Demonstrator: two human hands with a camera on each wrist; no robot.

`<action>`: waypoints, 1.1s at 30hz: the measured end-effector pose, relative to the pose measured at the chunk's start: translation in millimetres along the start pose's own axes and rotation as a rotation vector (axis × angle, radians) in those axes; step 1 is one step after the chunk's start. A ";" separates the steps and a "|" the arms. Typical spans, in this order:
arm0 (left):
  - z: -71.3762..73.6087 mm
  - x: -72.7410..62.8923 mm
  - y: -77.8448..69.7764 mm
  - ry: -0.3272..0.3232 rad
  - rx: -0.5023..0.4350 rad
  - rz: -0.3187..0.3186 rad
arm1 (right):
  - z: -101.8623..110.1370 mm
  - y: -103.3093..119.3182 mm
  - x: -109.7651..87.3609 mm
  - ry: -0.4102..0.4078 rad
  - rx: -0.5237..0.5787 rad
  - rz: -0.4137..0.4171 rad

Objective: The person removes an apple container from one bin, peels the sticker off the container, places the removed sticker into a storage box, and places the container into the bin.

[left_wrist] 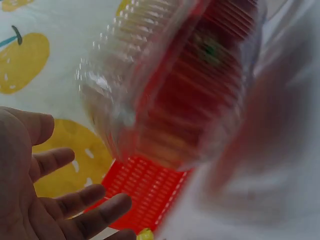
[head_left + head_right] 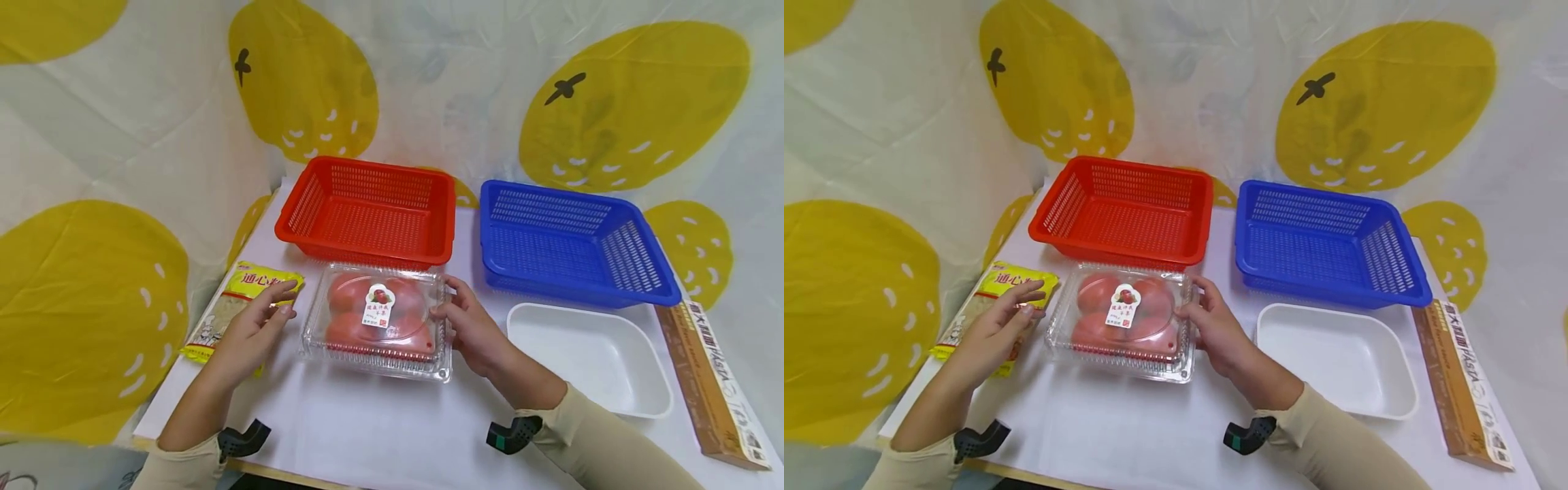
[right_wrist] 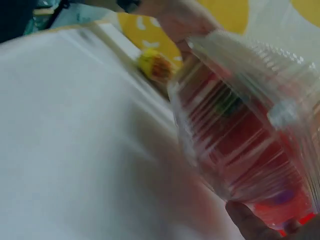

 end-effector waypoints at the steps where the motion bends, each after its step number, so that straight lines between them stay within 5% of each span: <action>1: -3.0 0.3 0.1 0.010 -0.007 -0.015 | -2.2 -5.4 -0.1 -0.006 0.008 -0.005; 5: -17.6 0.1 -0.9 0.053 -0.016 -0.054 | -7.8 -24.3 0.8 -0.028 0.032 -0.015; 11: -43.2 -2.2 3.0 0.132 0.012 -0.016 | -8.2 -43.2 4.6 -0.041 0.042 -0.027; 18: -52.4 -0.7 6.2 0.126 0.097 0.006 | -2.4 -47.1 -2.2 -0.105 -0.080 -0.034; 26: -57.3 2.5 9.7 0.116 0.083 0.032 | 13.5 -16.1 -12.6 -0.185 -0.334 0.048; 33: -57.5 2.9 10.8 0.089 0.112 0.014 | 10.1 33.9 -17.8 -0.195 -0.529 0.269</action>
Point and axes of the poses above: each hand's wrist, its own x-axis towards the middle knuckle, its own z-axis out of the back of the hand, y = z × x, the point moved 9 cm from there along x, towards the middle knuckle, and after that the axes turned 14 degrees about -z, right-handed, at the moved point
